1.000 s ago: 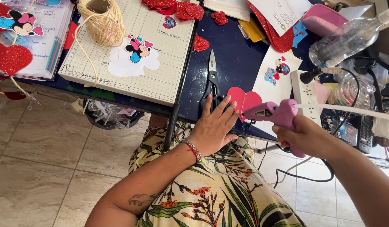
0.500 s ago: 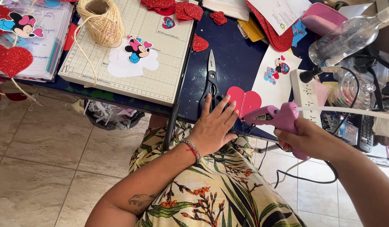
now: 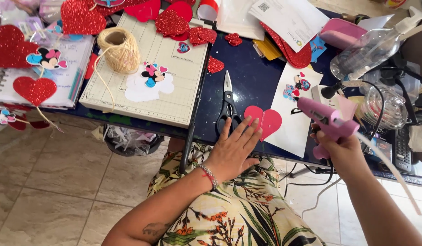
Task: Assembling a heart-themed garland by gluing foam cutouts onto a string using a hot glue gun and trimming materials with scissors.
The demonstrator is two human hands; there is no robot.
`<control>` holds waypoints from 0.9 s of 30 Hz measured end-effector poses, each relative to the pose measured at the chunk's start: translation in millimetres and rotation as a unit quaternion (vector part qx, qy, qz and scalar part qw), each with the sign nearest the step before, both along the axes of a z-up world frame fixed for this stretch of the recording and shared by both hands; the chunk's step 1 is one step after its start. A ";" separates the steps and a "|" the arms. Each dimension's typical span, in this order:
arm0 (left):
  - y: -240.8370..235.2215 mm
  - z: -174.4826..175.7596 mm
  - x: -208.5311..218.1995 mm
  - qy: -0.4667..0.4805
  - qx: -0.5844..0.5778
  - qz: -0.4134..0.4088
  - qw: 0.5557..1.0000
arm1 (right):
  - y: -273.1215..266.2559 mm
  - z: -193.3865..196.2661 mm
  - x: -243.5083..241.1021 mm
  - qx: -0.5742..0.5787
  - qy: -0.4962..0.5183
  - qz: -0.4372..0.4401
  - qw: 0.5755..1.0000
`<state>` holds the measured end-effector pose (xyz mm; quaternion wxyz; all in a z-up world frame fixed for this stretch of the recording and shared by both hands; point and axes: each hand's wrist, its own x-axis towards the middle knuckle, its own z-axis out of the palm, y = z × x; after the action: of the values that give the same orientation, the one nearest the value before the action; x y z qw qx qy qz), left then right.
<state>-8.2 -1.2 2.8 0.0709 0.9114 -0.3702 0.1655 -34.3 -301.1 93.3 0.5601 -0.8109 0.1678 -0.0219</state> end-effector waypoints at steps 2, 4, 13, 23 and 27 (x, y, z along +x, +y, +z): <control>8.8 18.7 -9.7 0.056 -0.044 -0.055 0.996 | 1.3 1.2 -5.5 -0.027 0.031 -0.037 0.998; 22.1 44.3 -22.1 0.113 -0.084 -0.107 0.984 | -6.3 -7.6 -7.8 -0.051 0.065 -0.071 0.994; 159.2 96.3 -26.7 0.058 -0.353 -0.059 0.932 | -9.9 -34.3 -3.2 -0.253 0.089 -0.048 0.962; 237.2 47.1 34.2 -0.026 -0.209 0.362 0.908 | -15.9 -59.1 -43.0 -0.159 -0.157 -0.071 0.972; 220.3 77.9 26.1 0.082 -0.444 0.261 0.853 | 12.8 -61.7 -74.3 -0.219 -0.163 -0.012 0.962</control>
<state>18.0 219.1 80.7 0.4526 0.8562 0.0013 0.2493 -108.6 -288.3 31.6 0.3879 -0.8973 0.0746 -0.1970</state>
